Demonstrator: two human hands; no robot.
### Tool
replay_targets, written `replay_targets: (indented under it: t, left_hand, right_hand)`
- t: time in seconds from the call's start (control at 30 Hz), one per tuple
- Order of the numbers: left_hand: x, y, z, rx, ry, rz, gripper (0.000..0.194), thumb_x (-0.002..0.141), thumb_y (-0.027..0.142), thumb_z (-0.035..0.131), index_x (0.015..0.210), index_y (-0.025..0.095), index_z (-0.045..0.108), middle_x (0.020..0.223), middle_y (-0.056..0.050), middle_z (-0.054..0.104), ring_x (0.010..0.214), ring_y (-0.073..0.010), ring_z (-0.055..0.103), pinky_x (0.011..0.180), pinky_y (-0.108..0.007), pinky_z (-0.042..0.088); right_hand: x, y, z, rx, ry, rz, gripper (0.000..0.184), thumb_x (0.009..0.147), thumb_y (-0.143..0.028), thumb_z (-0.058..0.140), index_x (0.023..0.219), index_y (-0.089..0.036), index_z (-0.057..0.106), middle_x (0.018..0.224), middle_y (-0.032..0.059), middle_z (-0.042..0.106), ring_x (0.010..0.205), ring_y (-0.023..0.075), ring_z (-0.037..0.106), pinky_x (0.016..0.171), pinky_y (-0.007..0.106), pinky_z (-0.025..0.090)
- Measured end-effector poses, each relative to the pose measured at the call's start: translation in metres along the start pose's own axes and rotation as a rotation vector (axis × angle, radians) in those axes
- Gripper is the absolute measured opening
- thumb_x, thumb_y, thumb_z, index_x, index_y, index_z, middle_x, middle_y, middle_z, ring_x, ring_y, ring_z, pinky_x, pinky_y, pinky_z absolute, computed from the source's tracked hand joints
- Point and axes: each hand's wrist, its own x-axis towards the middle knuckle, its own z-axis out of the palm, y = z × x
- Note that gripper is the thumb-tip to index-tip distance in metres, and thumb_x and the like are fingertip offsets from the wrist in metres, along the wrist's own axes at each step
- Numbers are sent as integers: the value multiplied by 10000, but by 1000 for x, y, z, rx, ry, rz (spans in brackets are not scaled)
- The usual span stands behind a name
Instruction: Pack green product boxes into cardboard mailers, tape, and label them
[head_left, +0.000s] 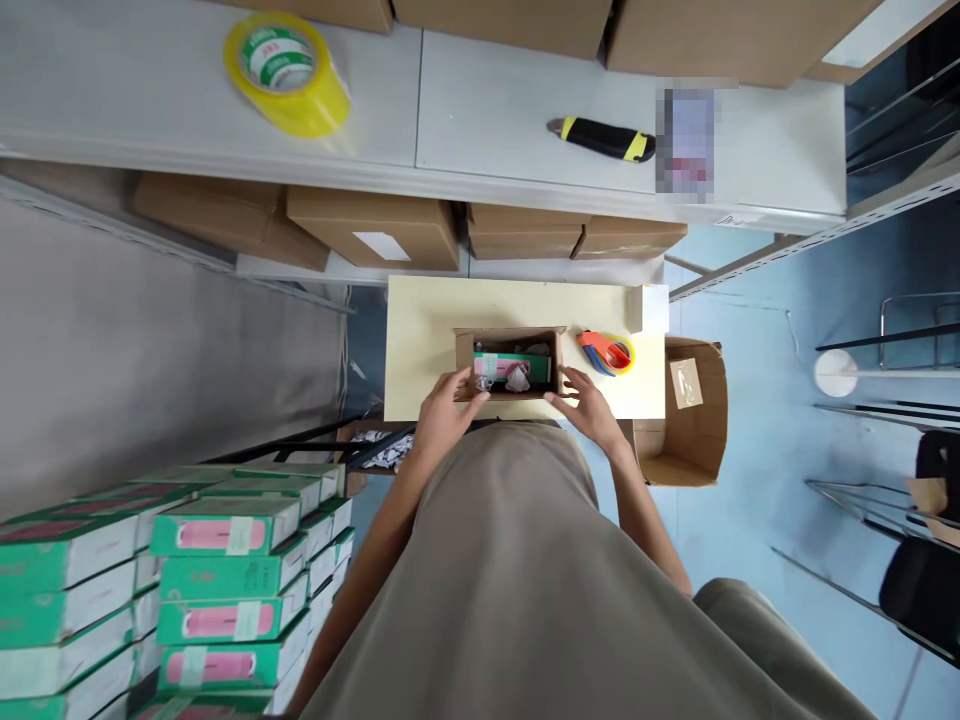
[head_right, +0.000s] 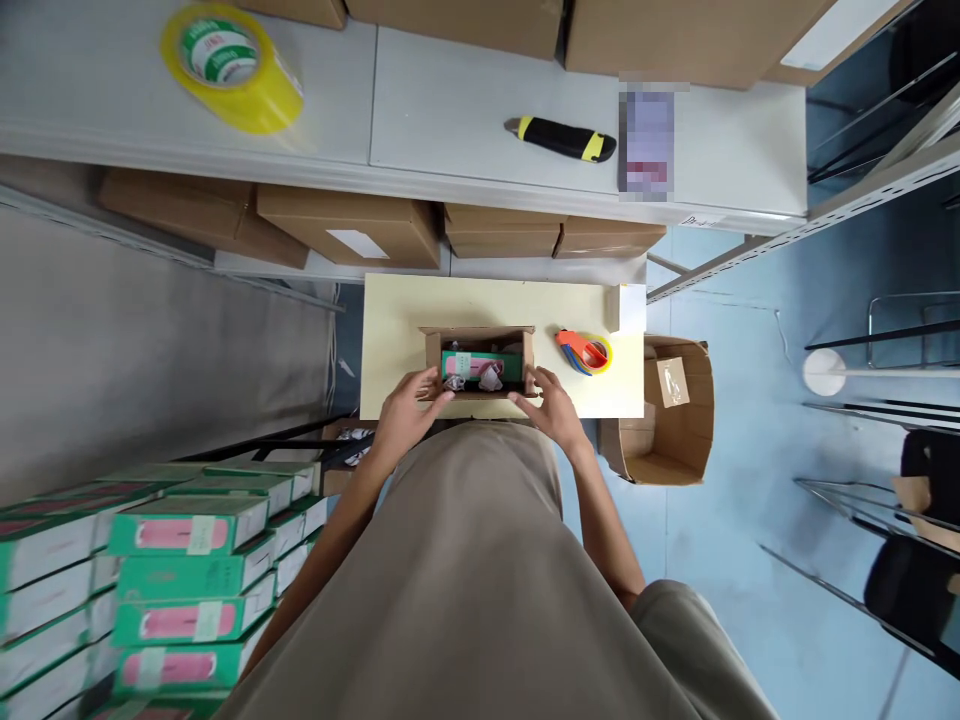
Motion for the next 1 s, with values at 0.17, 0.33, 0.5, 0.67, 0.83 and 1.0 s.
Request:
replay_targets:
  t: [0.17,0.33,0.5,0.67,0.83,1.0]
  left_hand:
    - [6,-5,12,73,-119,-11,710,992,357,849,1636,227,582,1592,-183,721,1482,-396,701,1252,-523,574]
    - [41,-10,20,132,115,-71,1164,942,332,920,1842,143,206,1749,-311,517,1593,-465,594,1255,-554,571]
    - [73,-19,16,248,135,171,1028,909,243,927,1778,153,385,1776,-295,467,1707,-491,424,1386,-617,426]
    - [65,-41,21,205,101,256,267,1005,293,820,1266,249,782,1392,-179,714,1457,-427,649,1299,-613,530]
    - [55,-57,45,-84,279,67,189,1083,368,667,1106,245,808,1341,-155,670,1231,-309,743,1084,-483,678]
    - [66,-70,58,-396,339,-136,299,929,419,784,1147,221,734,1273,-145,750,1137,-275,760,958,-422,698]
  right_hand:
    - [8,1,4,-272,-93,-95,571,1055,-471,782,1582,-264,706,1755,189,553,1574,415,622,1314,584,536]
    - [45,-2,9,-418,43,-7,482,1100,-313,620,1559,-177,681,1518,228,710,1260,384,779,1098,535,654]
    - [75,4,6,-453,207,-85,891,1026,-208,619,1845,-155,272,1769,308,466,1369,393,730,1101,552,658]
    - [79,24,5,-480,145,-272,506,1044,-260,701,1548,-236,665,1679,212,576,1455,388,671,1213,599,616]
    - [79,43,21,-164,185,-210,300,1138,-445,576,1271,-234,741,1561,195,680,1340,334,739,1120,516,668]
    - [85,55,32,88,210,-105,437,1093,-615,578,1277,-237,698,1496,189,727,1237,320,772,960,454,708]
